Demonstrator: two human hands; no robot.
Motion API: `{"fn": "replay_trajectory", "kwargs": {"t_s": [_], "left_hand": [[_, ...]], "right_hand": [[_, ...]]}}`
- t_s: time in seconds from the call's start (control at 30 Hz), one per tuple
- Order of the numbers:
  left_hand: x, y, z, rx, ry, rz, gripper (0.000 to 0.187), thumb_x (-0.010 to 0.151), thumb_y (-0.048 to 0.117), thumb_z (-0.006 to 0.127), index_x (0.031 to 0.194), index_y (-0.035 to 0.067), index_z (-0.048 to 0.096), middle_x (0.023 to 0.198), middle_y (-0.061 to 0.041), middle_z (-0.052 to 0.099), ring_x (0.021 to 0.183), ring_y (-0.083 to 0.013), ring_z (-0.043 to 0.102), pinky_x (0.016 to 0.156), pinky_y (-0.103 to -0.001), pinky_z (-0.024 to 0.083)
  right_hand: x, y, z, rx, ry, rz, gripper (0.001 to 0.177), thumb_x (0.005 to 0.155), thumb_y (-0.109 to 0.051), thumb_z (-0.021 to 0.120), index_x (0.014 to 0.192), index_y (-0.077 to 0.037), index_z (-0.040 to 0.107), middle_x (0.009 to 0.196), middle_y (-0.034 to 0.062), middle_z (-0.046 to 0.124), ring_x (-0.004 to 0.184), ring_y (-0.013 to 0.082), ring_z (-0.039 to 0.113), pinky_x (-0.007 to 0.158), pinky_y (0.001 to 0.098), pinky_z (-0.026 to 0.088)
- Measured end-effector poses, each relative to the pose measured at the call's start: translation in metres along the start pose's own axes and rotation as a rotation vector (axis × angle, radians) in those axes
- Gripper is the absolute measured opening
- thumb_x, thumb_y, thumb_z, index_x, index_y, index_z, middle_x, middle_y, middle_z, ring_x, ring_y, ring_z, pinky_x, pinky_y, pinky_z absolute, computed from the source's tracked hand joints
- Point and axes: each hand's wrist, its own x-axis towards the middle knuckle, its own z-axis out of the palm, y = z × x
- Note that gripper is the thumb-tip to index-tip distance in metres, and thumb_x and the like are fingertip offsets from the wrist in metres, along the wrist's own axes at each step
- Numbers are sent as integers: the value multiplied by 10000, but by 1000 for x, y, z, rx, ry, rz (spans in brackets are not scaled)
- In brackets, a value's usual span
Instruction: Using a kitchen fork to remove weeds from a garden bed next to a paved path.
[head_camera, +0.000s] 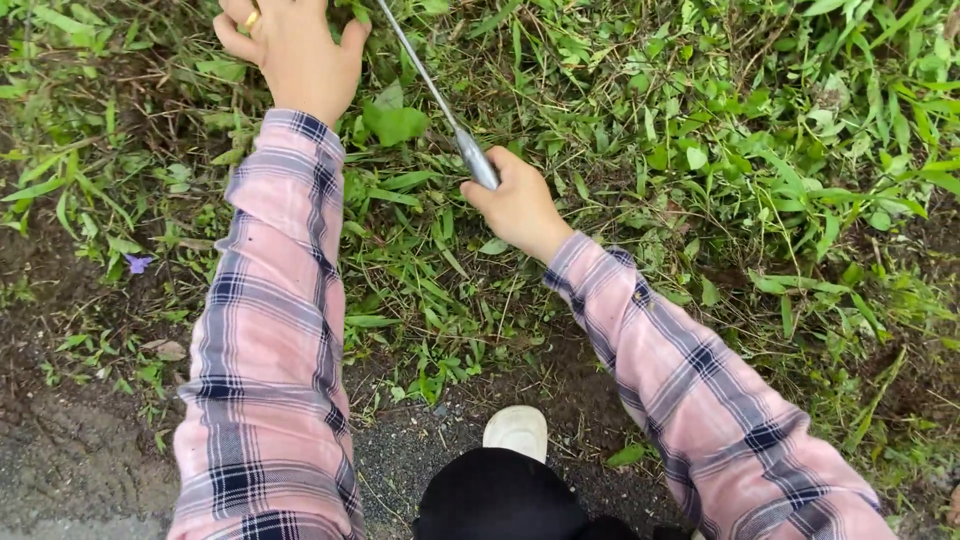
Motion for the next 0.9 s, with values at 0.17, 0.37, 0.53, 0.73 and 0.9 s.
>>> {"fn": "replay_trajectory", "kwargs": {"t_s": [0.17,0.37,0.53,0.73,0.9], "left_hand": [[-17,1,31,62,4,-57,441,865,171,945,1274,175,781,1441,-217,332,1291,-505,192,978,-762,257],[-42,-11,42,155,47,-56,188,801,78,874,934,198,819,1615,-123,257,1470,-392,61,1037,-591,227],[-32,7,4,-9,-85,-130,696,959,276,1001,1544,162,642,1558,-171,136,1411,-405,4,1065,-763,160],[-25,-3,35,-79,35,-172,211,987,179,932,1158,175,809,1557,-97,235,1429,-380,52,1089,-736,181],[-23,3,48,2,120,-148,213,920,246,982,988,140,810,1390,-63,388,1313,-333,216,936,-653,345]], "right_hand": [[-6,-9,4,8,1,14,228,961,-206,638,1173,-143,584,869,1,579,599,95,529,474,247,527],[2,-17,-5,0,69,-11,218,973,-214,628,1160,-120,570,892,7,600,622,96,537,489,251,540],[-10,-16,-14,10,38,-23,196,964,-126,612,1158,-107,589,902,11,613,588,88,561,447,217,558],[-11,14,-1,-90,-19,-48,239,935,-184,636,1151,-94,584,916,47,631,603,134,580,471,285,567],[-19,16,-4,-30,-25,2,248,935,-199,640,1144,-89,562,903,53,599,592,141,554,446,297,512]]}}
